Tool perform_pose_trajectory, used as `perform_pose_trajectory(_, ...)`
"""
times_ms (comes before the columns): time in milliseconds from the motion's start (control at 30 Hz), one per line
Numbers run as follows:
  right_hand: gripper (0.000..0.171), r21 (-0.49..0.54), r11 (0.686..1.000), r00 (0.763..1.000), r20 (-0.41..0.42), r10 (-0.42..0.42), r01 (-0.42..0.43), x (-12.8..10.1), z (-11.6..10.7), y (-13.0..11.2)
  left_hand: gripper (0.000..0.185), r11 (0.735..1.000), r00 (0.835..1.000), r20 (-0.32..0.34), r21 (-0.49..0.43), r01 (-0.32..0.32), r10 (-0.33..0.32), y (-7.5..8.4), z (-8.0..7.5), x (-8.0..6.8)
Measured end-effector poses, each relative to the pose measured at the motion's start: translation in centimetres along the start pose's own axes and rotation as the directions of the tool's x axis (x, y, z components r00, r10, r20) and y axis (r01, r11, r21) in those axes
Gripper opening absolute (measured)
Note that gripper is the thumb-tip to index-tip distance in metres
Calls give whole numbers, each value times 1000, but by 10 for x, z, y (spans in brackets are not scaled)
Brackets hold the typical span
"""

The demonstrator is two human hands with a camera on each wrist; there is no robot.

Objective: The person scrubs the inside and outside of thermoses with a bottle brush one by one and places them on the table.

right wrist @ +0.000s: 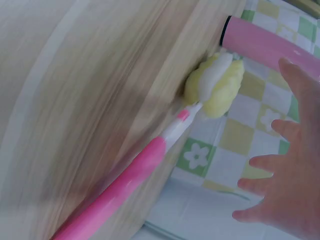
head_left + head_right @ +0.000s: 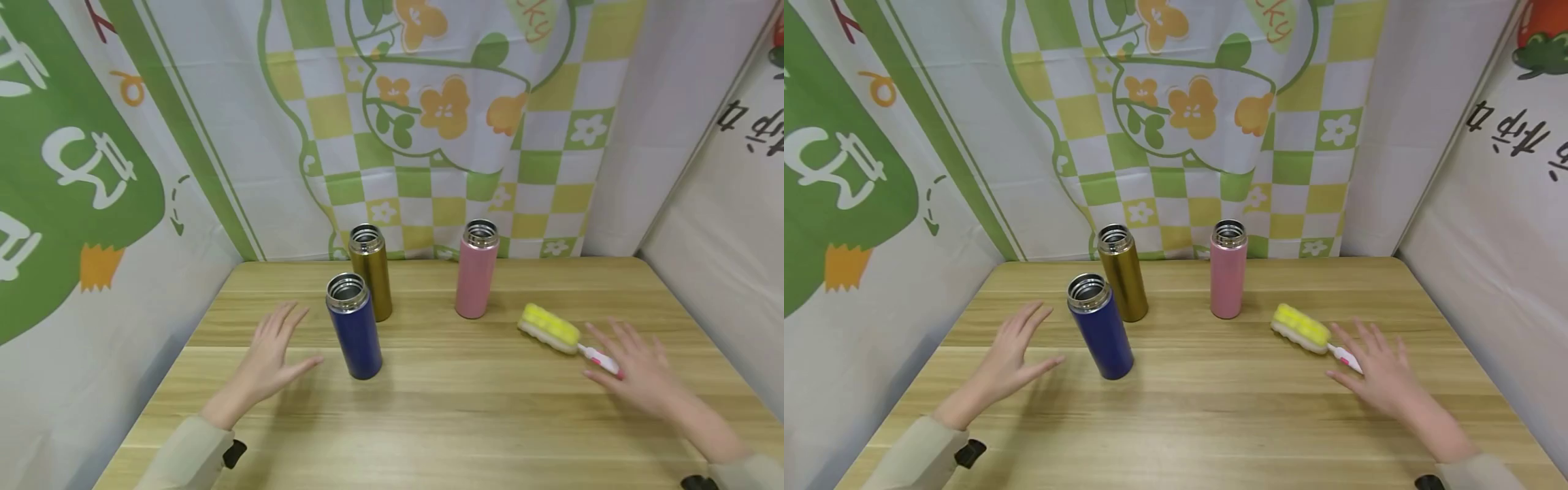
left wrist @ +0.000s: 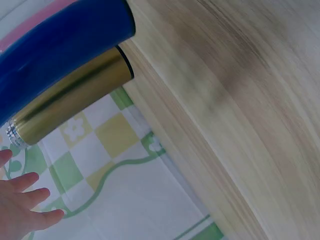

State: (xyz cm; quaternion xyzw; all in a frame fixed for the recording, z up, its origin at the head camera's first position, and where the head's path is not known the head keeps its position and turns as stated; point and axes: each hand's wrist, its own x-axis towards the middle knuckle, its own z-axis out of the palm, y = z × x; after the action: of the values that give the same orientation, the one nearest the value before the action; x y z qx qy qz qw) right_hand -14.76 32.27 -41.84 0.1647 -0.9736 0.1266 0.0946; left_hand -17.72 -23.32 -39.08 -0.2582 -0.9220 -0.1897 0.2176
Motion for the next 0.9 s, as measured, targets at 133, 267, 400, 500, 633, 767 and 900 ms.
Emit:
perform_pose_trajectory(133, 79, 3, 1000, 1000, -9, -8, 8, -1, 0, 10, 77, 996, 999, -41, -87, 12, -15, 7, 2, 8)
perform_pose_trajectory(267, 80, 1, 1000, 999, -33, -22, 22, -3, 2, 22, 74, 983, 996, -59, -176, 48, -59, 13, 6, 16)
perform_pose_trajectory(400, 78, 3, 998, 996, -71, -60, 60, -6, 4, 32, 73, 951, 989, -39, -283, 124, -141, 18, 7, 22)
perform_pose_trajectory(500, 74, 15, 997, 993, -87, -79, 80, -7, 3, 38, 71, 906, 978, -2, -377, 191, -207, 22, 8, 27)
perform_pose_trajectory(633, 67, 55, 995, 992, -95, -80, 86, -10, 5, 44, 67, 819, 964, 54, -515, 251, -261, 25, 10, 31)
perform_pose_trajectory(767, 61, 99, 992, 994, -79, -69, 77, -12, 8, 49, 68, 741, 948, 105, -600, 301, -300, 29, 11, 34)
perform_pose_trajectory(900, 58, 124, 992, 999, -22, -34, 36, -14, 12, 56, 70, 660, 925, 167, -658, 362, -340, 31, 14, 37)
